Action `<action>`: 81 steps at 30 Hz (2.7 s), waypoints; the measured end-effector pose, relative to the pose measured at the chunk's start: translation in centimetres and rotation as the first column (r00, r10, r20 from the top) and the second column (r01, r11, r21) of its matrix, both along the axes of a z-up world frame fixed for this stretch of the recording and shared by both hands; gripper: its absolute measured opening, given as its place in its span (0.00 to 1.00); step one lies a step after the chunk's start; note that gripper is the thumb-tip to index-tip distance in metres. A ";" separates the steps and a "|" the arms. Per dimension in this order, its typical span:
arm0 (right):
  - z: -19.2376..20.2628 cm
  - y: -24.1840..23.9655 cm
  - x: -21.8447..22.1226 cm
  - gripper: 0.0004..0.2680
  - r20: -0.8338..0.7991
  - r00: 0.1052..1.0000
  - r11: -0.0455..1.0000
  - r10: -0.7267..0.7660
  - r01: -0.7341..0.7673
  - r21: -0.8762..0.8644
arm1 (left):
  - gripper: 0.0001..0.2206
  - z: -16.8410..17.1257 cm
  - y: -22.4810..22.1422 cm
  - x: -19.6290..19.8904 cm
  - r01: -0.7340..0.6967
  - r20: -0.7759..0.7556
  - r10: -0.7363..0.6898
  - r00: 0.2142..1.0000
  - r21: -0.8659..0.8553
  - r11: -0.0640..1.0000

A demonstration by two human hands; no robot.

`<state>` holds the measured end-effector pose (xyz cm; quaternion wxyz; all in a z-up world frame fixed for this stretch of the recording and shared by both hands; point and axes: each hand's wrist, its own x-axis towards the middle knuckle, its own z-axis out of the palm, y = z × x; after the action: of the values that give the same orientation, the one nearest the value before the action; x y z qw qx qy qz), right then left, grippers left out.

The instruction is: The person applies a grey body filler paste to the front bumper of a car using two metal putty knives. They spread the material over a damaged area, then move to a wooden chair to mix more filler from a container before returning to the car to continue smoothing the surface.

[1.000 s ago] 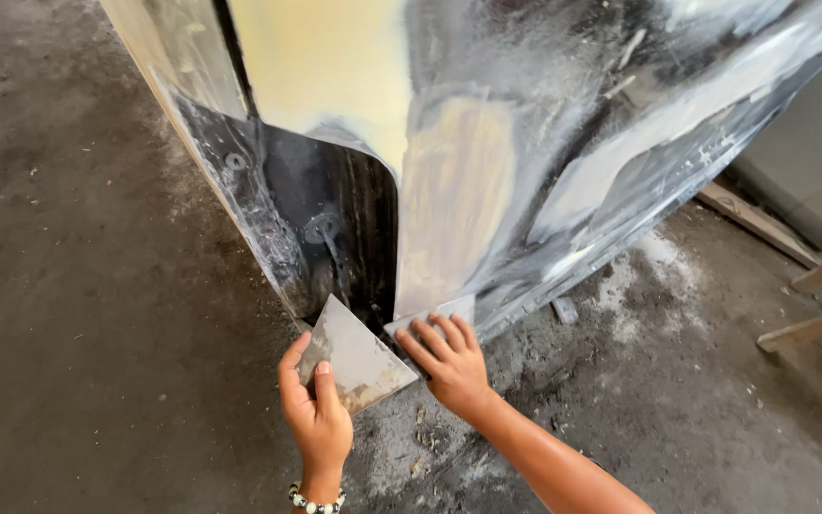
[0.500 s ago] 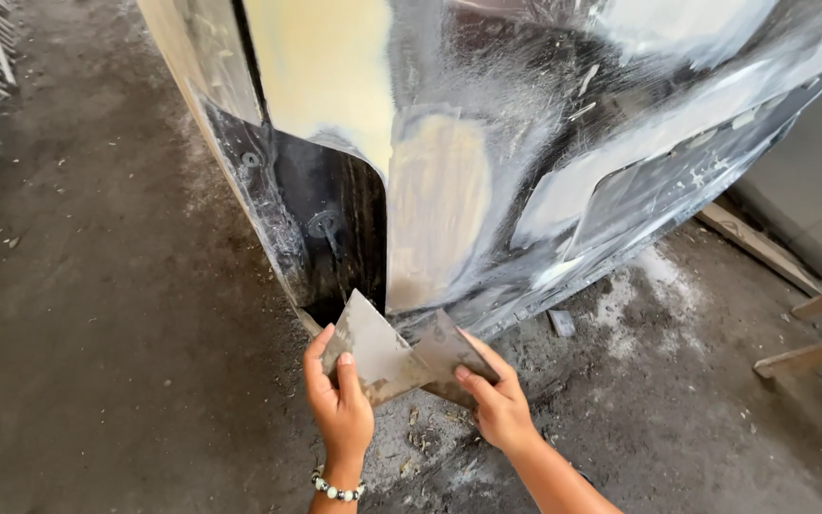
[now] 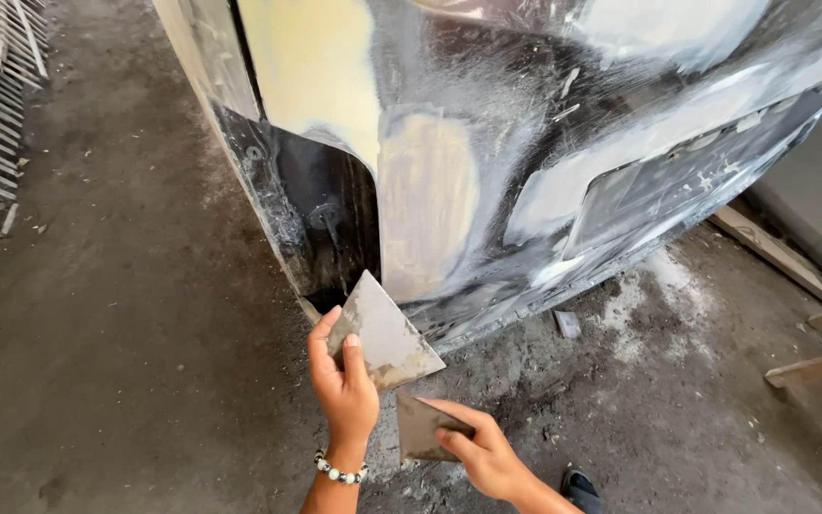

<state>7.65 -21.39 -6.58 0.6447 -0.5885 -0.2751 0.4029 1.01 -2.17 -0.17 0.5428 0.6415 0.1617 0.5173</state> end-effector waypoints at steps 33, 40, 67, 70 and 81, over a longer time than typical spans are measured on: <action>26.0 7.6 7.2 0.18 0.816 -0.482 0.848 -0.319 0.240 0.473 | 0.14 -2.2 -0.8 -5.3 0.198 0.125 -0.154 0.980 -0.593 0.780; 13.0 10.5 8.3 0.26 0.783 -0.617 0.895 -0.082 0.300 0.330 | 0.15 -3.5 0.0 -5.7 0.180 0.158 -0.106 0.982 -0.595 0.783; 4.2 2.2 5.8 0.18 -0.154 0.966 0.919 -0.207 0.246 0.308 | 0.14 -6.1 1.1 -3.1 0.087 0.076 -0.058 0.995 -0.482 0.872; 4.5 0.8 3.4 0.19 -0.285 0.938 0.906 -0.198 0.286 0.313 | 0.14 -5.9 0.1 -1.7 -0.044 -0.171 -0.017 0.985 -0.346 0.937; 4.1 -4.2 7.5 0.16 -0.086 0.913 0.884 -0.399 0.407 0.229 | 0.13 -2.3 -1.7 0.8 0.026 -0.111 -0.052 0.993 -0.221 0.975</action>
<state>15.11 -25.64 -2.46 0.7860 -0.5423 -0.1821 0.2344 1.80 -3.87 -2.52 0.6101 0.6096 0.2365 0.4475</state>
